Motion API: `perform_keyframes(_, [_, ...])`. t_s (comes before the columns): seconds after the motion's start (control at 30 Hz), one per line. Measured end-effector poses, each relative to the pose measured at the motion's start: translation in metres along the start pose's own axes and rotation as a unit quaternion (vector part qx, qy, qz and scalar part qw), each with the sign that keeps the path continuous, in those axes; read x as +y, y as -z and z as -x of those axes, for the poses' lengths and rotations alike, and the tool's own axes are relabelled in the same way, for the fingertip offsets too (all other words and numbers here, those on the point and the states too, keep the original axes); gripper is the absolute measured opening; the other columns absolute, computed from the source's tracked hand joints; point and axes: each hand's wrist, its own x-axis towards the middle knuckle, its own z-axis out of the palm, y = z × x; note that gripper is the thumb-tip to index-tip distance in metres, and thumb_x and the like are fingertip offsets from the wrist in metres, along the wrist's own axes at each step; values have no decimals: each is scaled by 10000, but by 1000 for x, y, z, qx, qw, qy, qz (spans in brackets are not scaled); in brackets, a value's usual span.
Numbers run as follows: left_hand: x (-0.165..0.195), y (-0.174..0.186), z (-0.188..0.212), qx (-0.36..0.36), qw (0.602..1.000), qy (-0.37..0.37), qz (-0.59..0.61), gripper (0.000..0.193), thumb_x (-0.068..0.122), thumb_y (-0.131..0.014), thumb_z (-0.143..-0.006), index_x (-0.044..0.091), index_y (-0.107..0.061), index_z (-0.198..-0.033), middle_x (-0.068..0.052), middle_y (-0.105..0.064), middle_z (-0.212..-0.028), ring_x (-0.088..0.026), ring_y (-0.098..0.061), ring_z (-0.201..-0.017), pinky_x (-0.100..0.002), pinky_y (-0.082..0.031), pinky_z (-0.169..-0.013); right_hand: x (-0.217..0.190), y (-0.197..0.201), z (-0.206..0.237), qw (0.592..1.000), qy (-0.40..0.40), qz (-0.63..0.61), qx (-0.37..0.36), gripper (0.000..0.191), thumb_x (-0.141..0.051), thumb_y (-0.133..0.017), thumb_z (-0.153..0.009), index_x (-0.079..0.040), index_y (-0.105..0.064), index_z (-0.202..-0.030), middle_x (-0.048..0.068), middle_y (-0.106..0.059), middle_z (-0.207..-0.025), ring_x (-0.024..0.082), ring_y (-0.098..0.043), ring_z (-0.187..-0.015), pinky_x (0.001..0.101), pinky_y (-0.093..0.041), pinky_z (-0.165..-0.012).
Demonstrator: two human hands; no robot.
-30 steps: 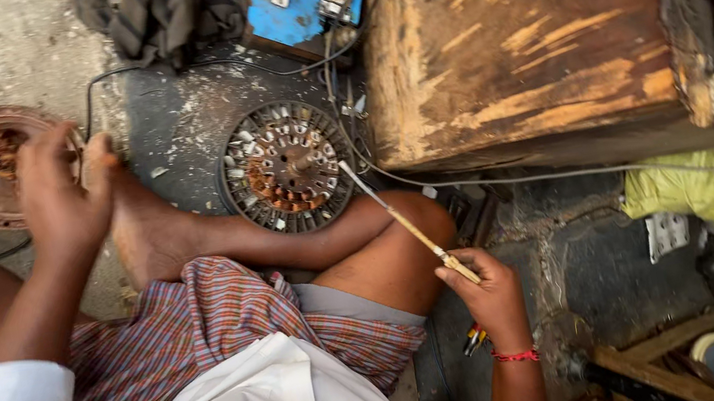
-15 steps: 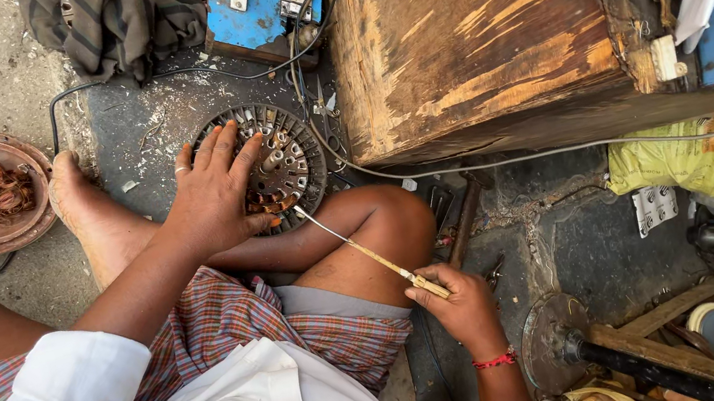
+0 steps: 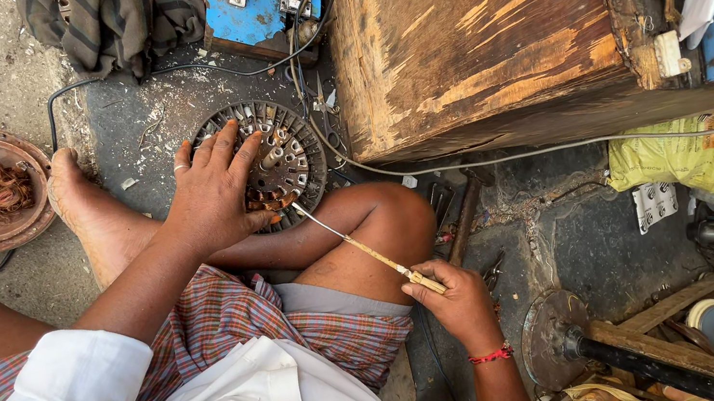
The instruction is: The person sits on the ground holding a circular motor rotor and uses a thin metal rod to scrape debris out of its slots, dropping the removed material into a metal bowl. They rotate the rotor to reach different slots and lift it up to continue cleaning.
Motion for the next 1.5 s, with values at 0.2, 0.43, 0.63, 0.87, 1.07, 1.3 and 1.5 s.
perform_keyframes(0.2, [0,-2,-1,-9,1000,10,-3,1236,570,-914,-526,146,-361,-1546,-235,-332,-1583,-439,-393,-1412,-663,-214,-1157,0,-1,-1,1000,-29,2,-10,242,-201,-822,-821,-46,-774,-1001,62,-812,-832,104,-761,-750,280,-591,-641])
perform_keyframes(0.43, [0,-3,1,-7,1000,12,7,1234,564,-920,-534,138,-360,-1548,-245,-328,-1579,-455,-386,-1408,-664,-194,-1163,-19,3,1,999,-19,29,-2,242,-228,-827,-812,-55,-778,-974,61,-807,-823,127,-770,-729,291,-579,-620])
perform_keyframes(0.63, [1,-3,2,-7,1000,20,8,1222,505,-937,-517,167,-373,-1547,-235,-339,-1578,-449,-386,-1415,-670,-198,-1159,-38,-2,9,996,-33,85,10,254,-278,-818,-815,-65,-774,-945,94,-790,-795,178,-773,-689,321,-565,-595])
perform_keyframes(0.87, [4,-3,0,-9,1000,21,4,1199,469,-946,-523,192,-382,-1544,-244,-335,-1575,-457,-385,-1410,-678,-197,-1157,-32,-26,21,997,-23,54,43,264,-255,-819,-819,-42,-742,-954,121,-779,-803,201,-774,-694,339,-577,-604])
perform_keyframes(1.07, [6,-3,0,-4,1000,14,0,1174,458,-946,-534,216,-396,-1542,-252,-344,-1567,-459,-386,-1411,-690,-205,-1154,-17,-50,35,993,42,54,97,229,-208,-816,-844,-29,-737,-962,143,-771,-843,232,-756,-738,340,-570,-623])
perform_keyframes(1.3, [8,-2,-2,-9,1000,25,4,1145,485,-951,-533,216,-426,-1515,-258,-338,-1554,-466,-370,-1401,-685,-195,-1147,-21,-74,40,996,-5,-32,86,233,-238,-814,-843,-39,-723,-921,111,-771,-782,200,-762,-683,348,-578,-610])
perform_keyframes(1.5, [9,-5,3,13,1000,23,16,1152,482,-948,-506,190,-449,-1503,-225,-357,-1571,-445,-386,-1412,-639,-192,-1184,-44,-17,25,992,-5,117,36,245,-298,-810,-833,-80,-730,-910,135,-756,-767,304,-756,-709,392,-555,-577])
